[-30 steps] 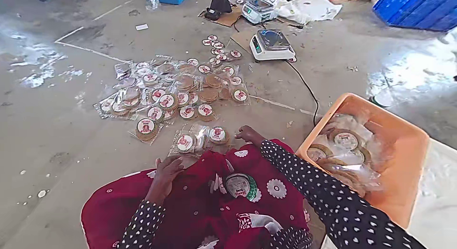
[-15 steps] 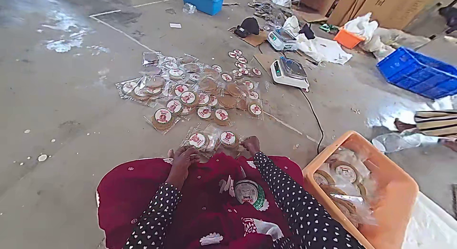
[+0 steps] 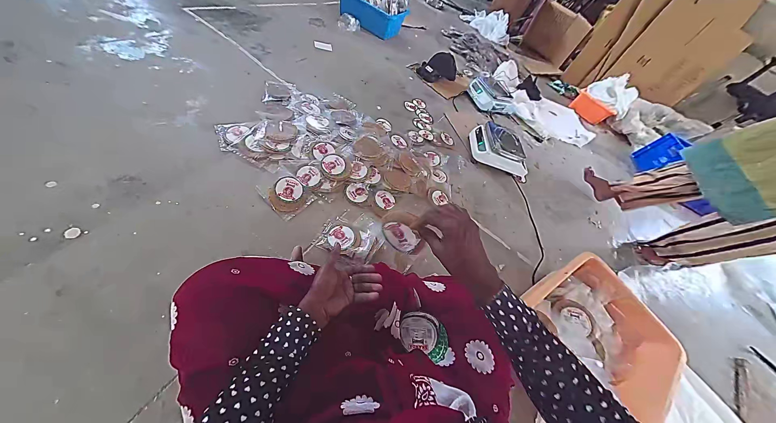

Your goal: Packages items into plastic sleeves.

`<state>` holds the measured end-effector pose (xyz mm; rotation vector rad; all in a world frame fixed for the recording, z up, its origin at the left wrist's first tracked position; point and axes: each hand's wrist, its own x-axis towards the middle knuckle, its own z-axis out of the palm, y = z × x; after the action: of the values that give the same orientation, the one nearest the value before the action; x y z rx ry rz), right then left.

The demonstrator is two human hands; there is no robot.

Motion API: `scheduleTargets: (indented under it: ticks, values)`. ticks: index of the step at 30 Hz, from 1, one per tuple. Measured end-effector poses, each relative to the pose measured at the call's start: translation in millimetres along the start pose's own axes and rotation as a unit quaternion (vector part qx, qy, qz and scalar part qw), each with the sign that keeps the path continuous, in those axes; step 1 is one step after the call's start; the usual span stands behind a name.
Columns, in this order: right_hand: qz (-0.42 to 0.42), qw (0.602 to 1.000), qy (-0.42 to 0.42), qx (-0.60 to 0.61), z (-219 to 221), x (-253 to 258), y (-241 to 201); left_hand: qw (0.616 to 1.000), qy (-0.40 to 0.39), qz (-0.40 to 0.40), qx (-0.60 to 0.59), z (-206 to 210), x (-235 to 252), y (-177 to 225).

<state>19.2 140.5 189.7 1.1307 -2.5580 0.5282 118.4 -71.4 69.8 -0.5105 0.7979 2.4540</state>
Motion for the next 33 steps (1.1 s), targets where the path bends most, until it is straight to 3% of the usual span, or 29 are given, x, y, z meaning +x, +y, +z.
scheduleTargets:
  ticks: [2,5,8,13,18,21,24,28,33]
  values:
    - [-0.041,0.998,0.041,0.017,-8,-19,-15,0.995,-0.081,-0.028,-0.055,-1,-6,-7]
    - [-0.078,0.992,0.076,0.062,-1,-51,-20,0.985,-0.137,0.003,-0.106,0,-19,-11]
    - [-0.068,0.990,0.091,0.078,9,-82,-14,0.989,-0.069,0.043,-0.124,4,-25,-13]
    - [-0.031,0.988,0.115,0.094,6,-108,-7,0.995,-0.052,0.082,-0.025,3,-22,-22]
    - [0.116,0.967,0.174,0.145,-4,-140,-4,0.994,-0.029,0.104,-0.018,5,-22,-25]
    - [0.262,0.953,0.046,0.146,1,-166,-10,0.994,0.028,0.108,0.011,8,-20,-26]
    - [0.316,0.931,-0.140,0.118,12,-175,-17,0.990,0.084,0.100,0.059,12,-17,-24]
    - [0.332,0.923,-0.174,0.085,32,-181,-18,0.983,0.115,0.117,0.080,12,-17,-26]
    - [0.358,0.906,-0.210,0.086,35,-178,-13,0.983,0.075,0.141,0.091,0,-13,-34]
